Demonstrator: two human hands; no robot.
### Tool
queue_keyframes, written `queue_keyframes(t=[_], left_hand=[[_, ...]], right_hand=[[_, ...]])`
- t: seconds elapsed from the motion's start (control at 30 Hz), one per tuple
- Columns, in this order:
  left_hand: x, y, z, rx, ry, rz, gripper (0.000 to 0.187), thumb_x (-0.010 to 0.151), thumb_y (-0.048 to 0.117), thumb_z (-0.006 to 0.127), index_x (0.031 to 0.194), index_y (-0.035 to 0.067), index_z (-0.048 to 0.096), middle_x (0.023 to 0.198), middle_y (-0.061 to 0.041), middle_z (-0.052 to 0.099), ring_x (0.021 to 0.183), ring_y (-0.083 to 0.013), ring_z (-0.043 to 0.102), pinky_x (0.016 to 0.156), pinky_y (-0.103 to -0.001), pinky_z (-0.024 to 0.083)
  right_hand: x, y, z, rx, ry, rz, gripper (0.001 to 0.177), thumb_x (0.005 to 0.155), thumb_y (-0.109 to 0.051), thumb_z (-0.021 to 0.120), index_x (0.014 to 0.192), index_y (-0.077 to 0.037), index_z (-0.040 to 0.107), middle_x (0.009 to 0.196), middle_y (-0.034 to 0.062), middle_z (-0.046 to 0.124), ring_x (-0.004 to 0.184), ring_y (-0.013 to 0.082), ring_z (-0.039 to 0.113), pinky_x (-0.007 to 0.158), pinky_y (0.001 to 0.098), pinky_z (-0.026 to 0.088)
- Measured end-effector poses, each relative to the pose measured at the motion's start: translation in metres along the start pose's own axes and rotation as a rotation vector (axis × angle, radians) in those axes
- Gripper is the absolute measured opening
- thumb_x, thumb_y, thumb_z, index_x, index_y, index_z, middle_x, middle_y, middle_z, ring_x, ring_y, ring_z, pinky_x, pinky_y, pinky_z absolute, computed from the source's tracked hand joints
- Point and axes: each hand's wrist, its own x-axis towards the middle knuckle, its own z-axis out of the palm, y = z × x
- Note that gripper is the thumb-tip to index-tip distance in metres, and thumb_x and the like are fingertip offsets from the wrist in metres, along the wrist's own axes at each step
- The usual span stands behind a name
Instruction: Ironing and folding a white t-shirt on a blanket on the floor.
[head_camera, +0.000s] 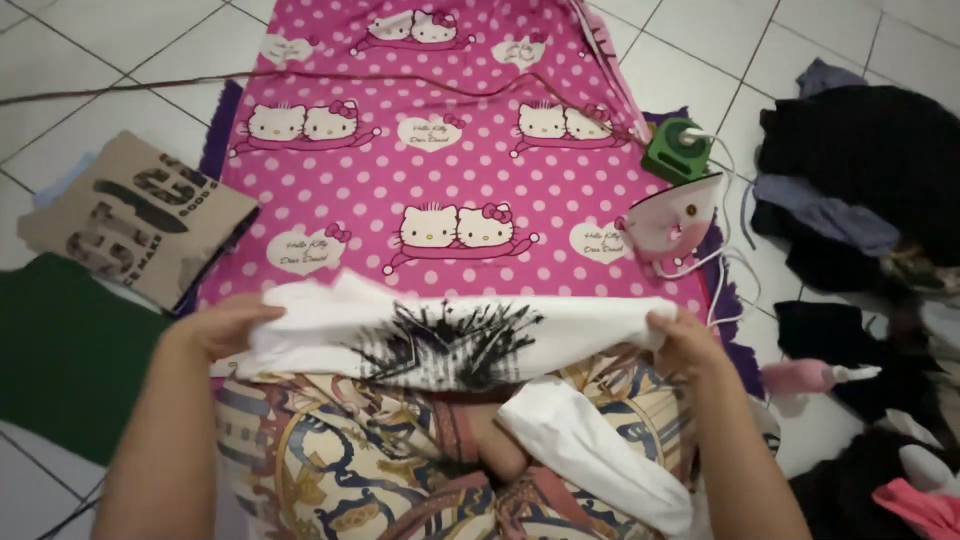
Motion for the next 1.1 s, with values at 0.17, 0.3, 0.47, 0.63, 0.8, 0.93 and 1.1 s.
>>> queue_keyframes(t=[0.17,0.3,0.47,0.63,0.8,0.93,1.1], left_hand=[[-0.109,0.075,0.058,0.057,-0.096,0.334,0.072,0.078,0.014,0.076,0.146,0.005,0.05,0.134,-0.008,0.066,0.12,-0.0229,0.063,0.1,-0.041,0.05],[-0.121,0.143,0.076,0.395,0.344,0.278,0.071,0.088,0.012,0.069,0.155,0.017,0.045,0.134,-0.012,0.068,0.115,-0.0219,0.065,0.096,-0.036,0.052],[-0.056,0.241,0.039,-0.033,0.583,0.643,0.052,0.097,0.011,0.072,0.146,0.012,0.055,0.112,-0.005,0.067,0.097,-0.016,0.068,0.082,-0.03,0.057],[-0.042,0.349,0.007,-0.005,0.546,1.133,0.037,0.105,0.007,0.077,0.142,0.005,0.068,0.113,-0.002,0.069,0.096,-0.0116,0.068,0.082,-0.027,0.058],[-0.076,0.366,0.042,0.038,0.558,1.325,0.027,0.105,0.003,0.077,0.13,0.002,0.067,0.118,-0.006,0.073,0.106,-0.0151,0.074,0.099,-0.027,0.067],[-0.018,0.28,-0.015,0.169,0.615,1.113,0.024,0.104,0.001,0.072,0.127,0.001,0.066,0.114,-0.005,0.068,0.102,-0.0134,0.067,0.094,-0.026,0.058],[0.068,0.117,-0.018,0.158,0.541,0.556,0.039,0.096,0.003,0.069,0.133,0.013,0.061,0.107,0.003,0.062,0.085,-0.0108,0.054,0.07,-0.026,0.045]], right_hand=[[-0.021,-0.06,0.008,0.111,-0.021,-0.185,0.038,0.096,-0.023,0.07,0.124,0.001,0.063,0.115,0.014,0.072,0.104,0.0298,0.071,0.093,0.0482,0.057],[-0.007,-0.132,0.055,-0.047,0.141,-0.24,0.035,0.096,-0.023,0.066,0.126,-0.006,0.063,0.116,0.0092,0.072,0.102,0.0256,0.07,0.088,0.0465,0.058],[0.138,-0.196,0.036,-0.095,0.21,-0.206,0.024,0.104,-0.026,0.066,0.119,-0.007,0.063,0.111,0.008,0.069,0.097,0.0236,0.066,0.088,0.0423,0.053],[0.158,-0.306,0.1,-0.145,0.319,-0.494,0.021,0.105,-0.024,0.067,0.118,-0.008,0.064,0.108,0.0027,0.065,0.103,0.019,0.059,0.093,0.0403,0.047],[0.139,-0.317,0.107,-0.187,0.325,-0.628,0.016,0.104,-0.023,0.068,0.115,-0.012,0.066,0.112,-0.001,0.069,0.104,0.0113,0.062,0.088,0.0317,0.046],[0.184,-0.193,0.027,-0.222,0.29,-0.474,0.016,0.104,-0.022,0.071,0.11,-0.008,0.072,0.099,0.0017,0.069,0.085,0.0119,0.057,0.077,0.0276,0.045],[0.208,0.003,-0.035,-0.497,0.566,-0.078,0.029,0.097,-0.03,0.073,0.114,-0.007,0.074,0.084,-0.0008,0.066,0.064,0.0115,0.049,0.053,0.0304,0.039]])
